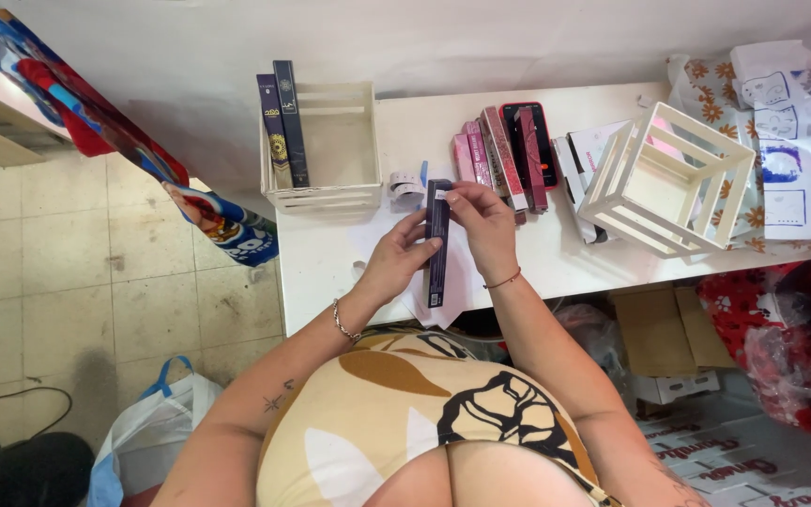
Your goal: Organizing and inventorying small boxed items into a wooden crate while writing on a paper strip.
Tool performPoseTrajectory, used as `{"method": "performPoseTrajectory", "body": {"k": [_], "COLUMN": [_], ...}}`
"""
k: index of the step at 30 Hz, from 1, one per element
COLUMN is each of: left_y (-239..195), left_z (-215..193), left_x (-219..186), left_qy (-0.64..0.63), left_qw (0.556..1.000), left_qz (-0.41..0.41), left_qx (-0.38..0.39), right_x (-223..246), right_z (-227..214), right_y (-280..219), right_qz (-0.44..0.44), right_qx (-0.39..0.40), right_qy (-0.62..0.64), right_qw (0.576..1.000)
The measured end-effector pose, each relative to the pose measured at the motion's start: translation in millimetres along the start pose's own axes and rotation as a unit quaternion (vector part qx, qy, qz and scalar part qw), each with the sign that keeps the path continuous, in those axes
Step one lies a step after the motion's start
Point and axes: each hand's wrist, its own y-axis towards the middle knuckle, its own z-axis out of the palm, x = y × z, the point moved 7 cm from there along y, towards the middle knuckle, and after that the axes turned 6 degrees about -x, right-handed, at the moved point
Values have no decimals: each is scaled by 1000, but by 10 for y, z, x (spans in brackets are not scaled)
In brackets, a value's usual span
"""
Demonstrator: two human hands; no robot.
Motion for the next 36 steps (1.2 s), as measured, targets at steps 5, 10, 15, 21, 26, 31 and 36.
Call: {"method": "performPoseTrajectory", "body": {"k": [5,10,15,21,26,31,36], "left_y": [42,61,15,-26,-50,-93,-117], "left_z": [-36,-24,18,45,45,48,18], "left_x": [39,1,-108,-210,-255,-289,-318], "left_qy": [6,14,29,41,42,37,50], "left_qw": [1000,1000,999,998,997,997,995], "left_qz": [19,28,41,54,63,71,82], "left_qx": [1,2,-12,-15,-17,-22,-33], "right_x": [13,-77,-21,-74,-81,-90,20], "right_z": [3,-19,-36,-2,34,37,70], "right_y": [39,96,61,53,42,48,-10], "right_qz": [-21,-35,-84,-81,-77,-96,-138], "right_qx": [-8,-24,-48,-56,-57,-56,-47], "right_qy": [-14,-22,-59,-48,-36,-44,-72], "right_qw": [1000,999,994,994,995,993,987]}}
